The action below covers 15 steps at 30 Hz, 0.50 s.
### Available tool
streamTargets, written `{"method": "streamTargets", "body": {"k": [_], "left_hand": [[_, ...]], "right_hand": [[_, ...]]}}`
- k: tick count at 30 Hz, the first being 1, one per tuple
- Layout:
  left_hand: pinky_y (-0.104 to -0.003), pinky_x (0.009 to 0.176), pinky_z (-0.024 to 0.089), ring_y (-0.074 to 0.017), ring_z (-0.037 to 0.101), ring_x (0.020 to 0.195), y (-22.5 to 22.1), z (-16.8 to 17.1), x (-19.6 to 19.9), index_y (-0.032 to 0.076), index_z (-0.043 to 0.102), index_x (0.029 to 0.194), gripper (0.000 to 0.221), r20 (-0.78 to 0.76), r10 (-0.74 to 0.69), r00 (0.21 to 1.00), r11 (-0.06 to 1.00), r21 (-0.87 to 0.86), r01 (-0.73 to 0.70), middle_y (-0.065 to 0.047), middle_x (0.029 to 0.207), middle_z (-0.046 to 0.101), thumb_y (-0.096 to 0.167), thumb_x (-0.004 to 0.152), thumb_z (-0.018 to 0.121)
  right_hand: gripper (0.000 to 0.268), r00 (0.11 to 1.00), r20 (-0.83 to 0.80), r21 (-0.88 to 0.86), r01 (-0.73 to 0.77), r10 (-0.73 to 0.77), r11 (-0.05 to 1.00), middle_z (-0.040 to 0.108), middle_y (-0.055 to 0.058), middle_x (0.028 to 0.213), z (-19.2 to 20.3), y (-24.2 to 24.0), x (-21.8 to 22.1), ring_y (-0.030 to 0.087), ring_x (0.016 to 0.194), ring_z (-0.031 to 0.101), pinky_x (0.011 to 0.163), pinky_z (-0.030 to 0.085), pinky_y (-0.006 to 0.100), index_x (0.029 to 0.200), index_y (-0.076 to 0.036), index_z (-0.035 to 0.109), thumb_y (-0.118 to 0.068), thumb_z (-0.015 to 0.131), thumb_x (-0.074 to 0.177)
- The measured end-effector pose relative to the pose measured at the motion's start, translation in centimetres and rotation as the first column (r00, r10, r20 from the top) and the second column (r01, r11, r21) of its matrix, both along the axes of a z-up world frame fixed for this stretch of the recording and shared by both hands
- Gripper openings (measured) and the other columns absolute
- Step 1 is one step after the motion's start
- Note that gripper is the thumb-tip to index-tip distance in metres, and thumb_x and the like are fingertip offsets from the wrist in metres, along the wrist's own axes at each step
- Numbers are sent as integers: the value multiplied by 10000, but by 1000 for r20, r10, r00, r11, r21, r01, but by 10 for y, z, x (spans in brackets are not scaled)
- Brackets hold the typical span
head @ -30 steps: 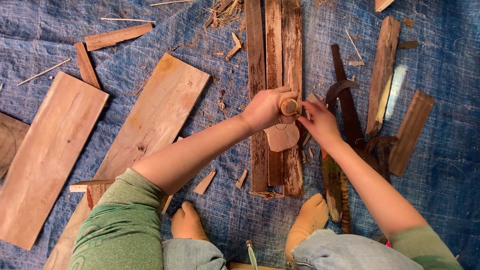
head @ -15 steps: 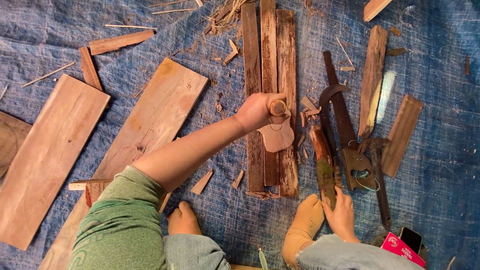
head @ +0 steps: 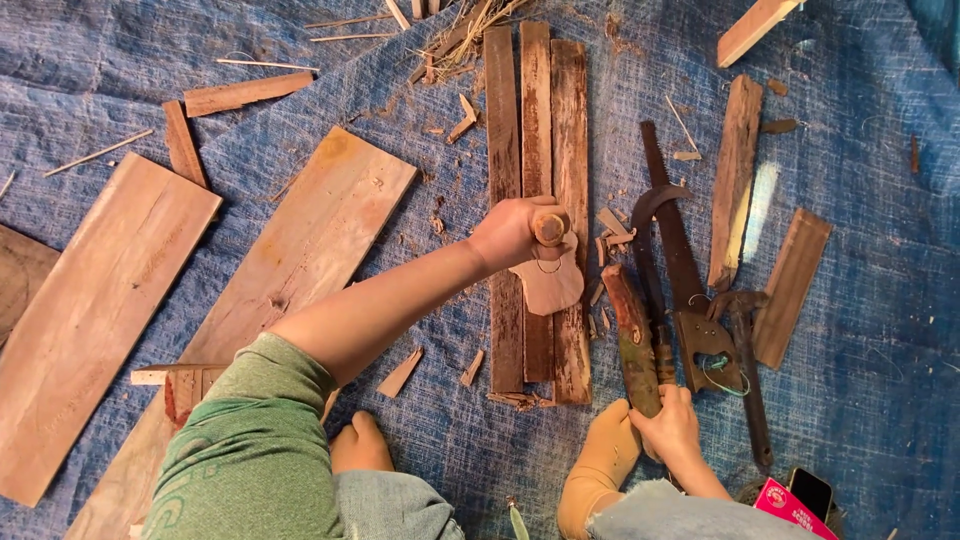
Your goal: Using a chisel and a wooden mallet to carve and shape a small decorative wood piece while sitting on the floor.
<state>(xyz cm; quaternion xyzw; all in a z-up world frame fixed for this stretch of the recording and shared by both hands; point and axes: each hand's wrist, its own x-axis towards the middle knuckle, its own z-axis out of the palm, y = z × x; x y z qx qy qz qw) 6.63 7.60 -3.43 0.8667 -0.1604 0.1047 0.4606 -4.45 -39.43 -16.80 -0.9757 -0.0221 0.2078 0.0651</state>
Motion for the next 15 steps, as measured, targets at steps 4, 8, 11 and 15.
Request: {"method": "streamTargets", "body": {"k": [4,8,11,15], "left_hand": [[-193,789,583,-35,571,706,-7,4,2,207,535,665,296,-160,-55,986,995,-94,40,123,754,565,113,793,785],[-258,628,475,-116,529,624,-8,23,-2,182,595,717,183,-86,-81,993,993,-92,73,87,720,588,79,698,745],[-228,631,498,-76,579,604,-10,18,-6,195,592,714,203,-128,-116,985,986,-138,98,116,673,676,65,700,747],[-235,710,564,-44,650,676,-15,12,-4,230,583,719,242,-212,-127,969,985,-140,98,107,717,722,104,791,776]], "right_hand": [[759,992,-61,110,115,-108,987,553,170,1243,40,28,-9,367,1007,649,876,517,460,1307,-4,480,-392,773,724],[616,840,-436,441,513,-323,736,712,253,822,87,46,10,312,538,668,469,498,381,1351,47,404,-6,686,805],[684,877,-347,558,477,-331,679,704,283,933,142,66,26,328,572,664,454,509,388,1433,36,409,15,696,812],[722,892,452,415,-202,-9,887,715,247,1060,216,79,39,304,823,701,628,536,364,1442,99,470,-63,787,813]]}}
